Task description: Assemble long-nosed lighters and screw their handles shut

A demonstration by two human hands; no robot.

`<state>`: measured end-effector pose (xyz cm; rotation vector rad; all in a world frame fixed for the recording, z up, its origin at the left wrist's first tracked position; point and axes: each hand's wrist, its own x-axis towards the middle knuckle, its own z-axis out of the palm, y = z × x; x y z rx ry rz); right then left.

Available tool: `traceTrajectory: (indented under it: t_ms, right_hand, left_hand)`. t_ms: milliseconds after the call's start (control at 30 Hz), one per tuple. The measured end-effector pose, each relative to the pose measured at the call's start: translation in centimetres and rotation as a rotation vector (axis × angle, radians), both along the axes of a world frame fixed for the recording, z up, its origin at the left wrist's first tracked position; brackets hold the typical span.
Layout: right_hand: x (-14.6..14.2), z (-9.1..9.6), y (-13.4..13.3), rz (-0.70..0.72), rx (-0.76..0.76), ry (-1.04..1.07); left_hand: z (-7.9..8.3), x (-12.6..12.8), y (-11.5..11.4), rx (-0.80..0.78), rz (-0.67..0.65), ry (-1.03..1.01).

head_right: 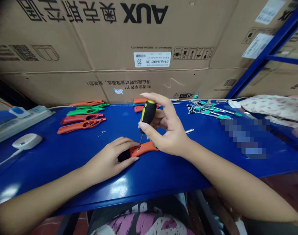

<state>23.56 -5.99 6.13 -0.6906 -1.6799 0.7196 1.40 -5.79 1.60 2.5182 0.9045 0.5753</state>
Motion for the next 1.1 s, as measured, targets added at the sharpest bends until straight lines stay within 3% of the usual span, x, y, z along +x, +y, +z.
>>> traceTrajectory:
  t_ms: [200, 333, 467, 867, 1100]
  right_hand:
    - [-0.3, -0.8, 0.0, -0.034, 0.217, -0.113]
    - [-0.4, -0.7, 0.0, -0.098, 0.240, -0.073]
    - [-0.3, -0.5, 0.0, -0.101, 0.225, -0.039]
    - [-0.4, -0.7, -0.2, -0.103, 0.219, -0.097]
    - [-0.5, -1.1, 0.3, -0.070, 0.213, -0.095]
  left_hand:
    - [-0.2, 0.2, 0.0, 0.036, -0.007, -0.232]
    - [0.5, -0.2, 0.1, 0.096, 0.079, -0.316]
    - [0.6, -0.2, 0.1, 0.107, 0.070, -0.343]
    - [0.3, -0.1, 0.1, 0.049, 0.046, -0.287]
    - [0.3, -0.2, 0.2, -0.011, 0.040, -0.123]
